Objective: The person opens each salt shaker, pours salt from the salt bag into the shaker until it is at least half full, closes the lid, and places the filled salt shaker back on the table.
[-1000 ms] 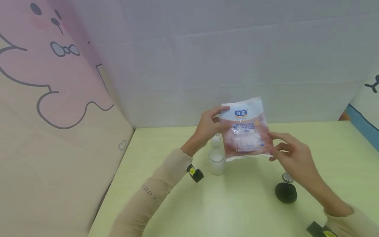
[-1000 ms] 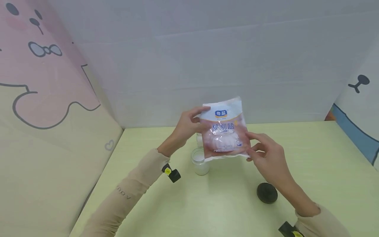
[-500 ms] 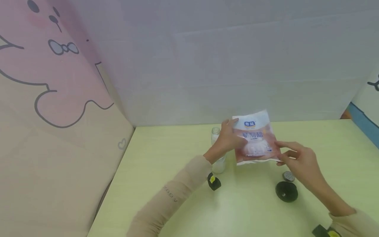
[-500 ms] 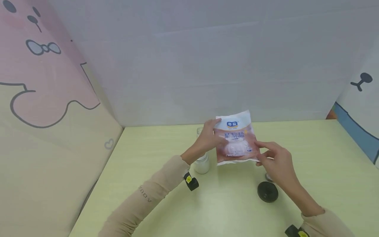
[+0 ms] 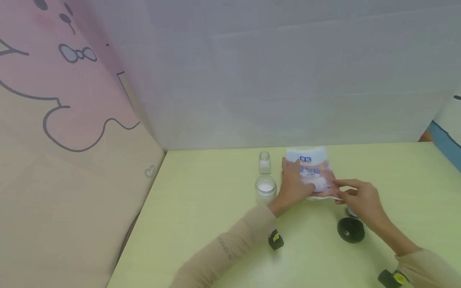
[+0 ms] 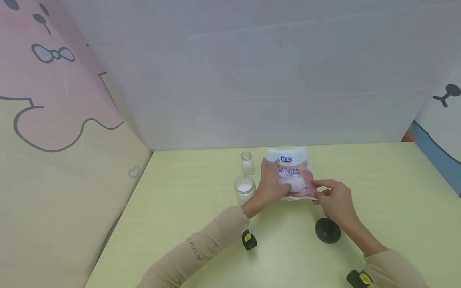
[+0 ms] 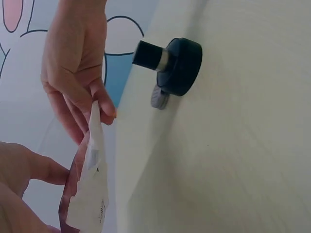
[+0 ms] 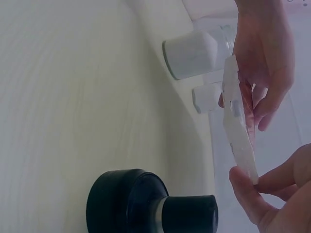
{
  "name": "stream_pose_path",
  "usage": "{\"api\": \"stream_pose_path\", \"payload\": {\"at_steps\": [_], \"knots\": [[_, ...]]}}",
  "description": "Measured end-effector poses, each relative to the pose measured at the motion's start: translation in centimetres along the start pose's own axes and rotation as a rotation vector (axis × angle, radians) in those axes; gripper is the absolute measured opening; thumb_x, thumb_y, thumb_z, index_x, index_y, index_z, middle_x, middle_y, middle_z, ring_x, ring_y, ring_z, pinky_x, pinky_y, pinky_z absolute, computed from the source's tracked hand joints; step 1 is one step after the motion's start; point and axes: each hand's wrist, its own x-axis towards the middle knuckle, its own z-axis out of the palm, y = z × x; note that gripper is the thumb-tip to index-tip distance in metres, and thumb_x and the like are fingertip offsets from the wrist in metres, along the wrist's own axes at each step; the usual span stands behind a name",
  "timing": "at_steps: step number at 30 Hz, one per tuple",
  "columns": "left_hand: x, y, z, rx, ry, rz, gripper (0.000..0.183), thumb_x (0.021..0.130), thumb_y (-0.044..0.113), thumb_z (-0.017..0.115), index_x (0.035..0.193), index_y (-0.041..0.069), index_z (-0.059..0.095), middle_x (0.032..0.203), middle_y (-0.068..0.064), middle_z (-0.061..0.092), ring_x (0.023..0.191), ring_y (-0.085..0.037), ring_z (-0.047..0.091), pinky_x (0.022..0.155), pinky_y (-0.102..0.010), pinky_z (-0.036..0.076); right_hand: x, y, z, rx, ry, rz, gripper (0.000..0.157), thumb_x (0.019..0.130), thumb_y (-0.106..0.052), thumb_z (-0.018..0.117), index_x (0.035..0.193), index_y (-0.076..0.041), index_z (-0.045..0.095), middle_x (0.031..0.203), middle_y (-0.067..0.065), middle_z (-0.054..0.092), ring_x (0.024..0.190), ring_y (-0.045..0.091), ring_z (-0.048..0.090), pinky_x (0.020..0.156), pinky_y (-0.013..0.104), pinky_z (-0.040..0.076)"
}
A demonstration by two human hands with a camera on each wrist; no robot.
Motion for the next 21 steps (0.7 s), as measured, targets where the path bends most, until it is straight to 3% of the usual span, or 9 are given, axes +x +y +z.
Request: {"api": "stream_pose_path", "payload": {"at_steps": [7,10,16,21], "knots": [[-1.0,-1.9,1.9,0.041,0.008,0.029,0.081,0.074,0.017,0.067,0.147,0.008,0.032,0.157,-0.013,0.006,0.142,-0.028,0.012,0.114,-0.042,0.020,0.4,1.0,0.8,-0.106,-0.104,0.050,0.032,0.086,-0.001,0.063,0.112,0.016,0.059,0.087,0.023,0.069,0.060,0.012,0.067,0.044,0.019,0.041],[-1.3,-2.9,2.5,0.041,-0.011,0.003,0.079,0.077,0.021,0.066,0.147,0.008,0.030,0.157,-0.015,0.004,0.143,-0.027,0.005,0.115,-0.042,0.015,0.5,1.2,1.4,-0.154,-0.155,0.049,0.035,0.085,-0.006,0.066,0.110,0.017,0.059,0.081,0.018,0.070,0.063,0.018,0.067,0.053,0.021,0.046],[-1.5,-4.0,3.0,-0.003,-0.018,-0.012,0.074,0.078,0.021,0.068,0.144,0.012,0.036,0.156,-0.010,0.007,0.140,-0.026,0.016,0.112,-0.044,0.023,0.6,1.2,1.9,-0.242,-0.189,0.002,0.039,0.083,-0.006,0.069,0.110,0.019,0.056,0.101,0.032,0.063,0.080,0.036,0.067,0.065,0.041,0.056],[-1.6,-4.3,2.9,0.021,-0.048,-0.024,0.076,0.079,0.023,0.066,0.146,0.014,0.033,0.157,-0.014,-0.002,0.144,-0.029,0.003,0.114,-0.047,0.016,0.5,1.3,1.9,-0.247,-0.182,-0.030,0.039,0.083,-0.005,0.066,0.111,0.020,0.055,0.103,0.035,0.061,0.084,0.043,0.065,0.071,0.048,0.056]]}}
